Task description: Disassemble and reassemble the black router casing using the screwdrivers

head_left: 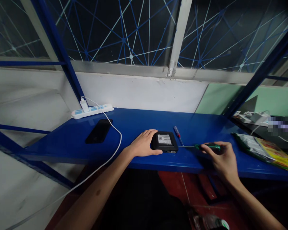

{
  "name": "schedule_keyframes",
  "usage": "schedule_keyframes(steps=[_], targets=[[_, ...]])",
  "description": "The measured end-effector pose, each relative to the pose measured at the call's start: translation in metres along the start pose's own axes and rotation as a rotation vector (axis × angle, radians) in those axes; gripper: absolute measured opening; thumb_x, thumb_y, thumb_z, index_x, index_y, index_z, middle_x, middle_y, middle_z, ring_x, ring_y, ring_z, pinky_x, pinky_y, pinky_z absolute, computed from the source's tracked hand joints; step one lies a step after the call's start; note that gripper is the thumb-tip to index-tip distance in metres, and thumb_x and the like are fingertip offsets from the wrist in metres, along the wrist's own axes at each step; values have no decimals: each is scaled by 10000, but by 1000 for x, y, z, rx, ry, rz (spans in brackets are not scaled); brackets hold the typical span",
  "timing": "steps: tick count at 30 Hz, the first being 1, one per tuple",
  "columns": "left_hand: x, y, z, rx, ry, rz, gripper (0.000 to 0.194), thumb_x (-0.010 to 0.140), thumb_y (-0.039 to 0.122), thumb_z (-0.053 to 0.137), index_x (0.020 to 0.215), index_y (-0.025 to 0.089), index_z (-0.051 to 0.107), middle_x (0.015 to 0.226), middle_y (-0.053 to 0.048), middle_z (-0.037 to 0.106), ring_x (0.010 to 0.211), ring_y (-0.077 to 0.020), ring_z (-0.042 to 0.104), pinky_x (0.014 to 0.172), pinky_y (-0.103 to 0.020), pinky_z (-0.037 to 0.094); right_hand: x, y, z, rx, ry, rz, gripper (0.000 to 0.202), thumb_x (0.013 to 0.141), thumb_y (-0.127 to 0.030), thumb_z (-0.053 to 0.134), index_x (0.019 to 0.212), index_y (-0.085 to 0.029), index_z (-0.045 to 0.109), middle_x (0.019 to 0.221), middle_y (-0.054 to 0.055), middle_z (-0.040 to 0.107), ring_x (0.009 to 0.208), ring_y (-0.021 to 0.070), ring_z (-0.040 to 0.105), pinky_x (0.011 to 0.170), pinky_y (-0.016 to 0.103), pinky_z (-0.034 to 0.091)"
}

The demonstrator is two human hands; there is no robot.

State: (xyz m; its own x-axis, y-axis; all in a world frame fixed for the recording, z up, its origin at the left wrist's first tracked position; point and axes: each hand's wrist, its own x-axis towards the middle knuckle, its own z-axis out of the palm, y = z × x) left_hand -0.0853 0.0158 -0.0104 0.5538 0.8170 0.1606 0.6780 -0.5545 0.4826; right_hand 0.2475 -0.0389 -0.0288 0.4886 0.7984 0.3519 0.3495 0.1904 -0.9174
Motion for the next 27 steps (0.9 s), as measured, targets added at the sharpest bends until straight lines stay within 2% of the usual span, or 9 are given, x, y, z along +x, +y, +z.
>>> schedule_keyframes(steps=[5, 11, 15, 21, 27], targets=[[0, 0, -1, -15, -4, -18, 1026, 724, 722, 682, 1521, 229, 264, 1537, -149, 388, 1387, -390, 396, 1107, -549, 362, -7, 6, -14, -266, -138, -144, 530, 699, -690, 735, 936, -236, 597, 753, 27, 700, 643, 230, 694, 613, 338, 539], [-1, 3, -3, -19, -2, -35, 1003, 717, 692, 715, 1500, 224, 300, 1513, -150, 411, 1363, -385, 424, 1100, -528, 377, -22, 1, -8, -426, -204, -362, 503, 789, -714, 630, 904, -225, 603, 878, 54, 705, 754, 222, 678, 730, 332, 528], [-1, 3, -4, -21, -5, -40, 1000, 715, 695, 715, 1495, 225, 303, 1510, -150, 409, 1362, -385, 422, 1096, -529, 380, -18, -4, -4, -414, -279, -392, 449, 825, -670, 626, 919, -230, 621, 904, 56, 712, 799, 229, 691, 757, 333, 533], [-1, 4, -4, -38, -5, -46, 1023, 701, 699, 722, 1500, 220, 300, 1499, -154, 419, 1349, -391, 429, 1086, -535, 382, 13, -17, -8, -425, -511, -435, 377, 839, -607, 649, 929, -243, 694, 936, 54, 734, 867, 239, 713, 812, 337, 542], [-1, 5, -4, -56, -1, -64, 1042, 677, 696, 739, 1496, 213, 313, 1463, -160, 453, 1323, -394, 456, 1077, -535, 391, 25, -29, -7, -466, -588, -396, 379, 832, -614, 646, 924, -252, 704, 964, 48, 746, 887, 247, 720, 759, 326, 542]])
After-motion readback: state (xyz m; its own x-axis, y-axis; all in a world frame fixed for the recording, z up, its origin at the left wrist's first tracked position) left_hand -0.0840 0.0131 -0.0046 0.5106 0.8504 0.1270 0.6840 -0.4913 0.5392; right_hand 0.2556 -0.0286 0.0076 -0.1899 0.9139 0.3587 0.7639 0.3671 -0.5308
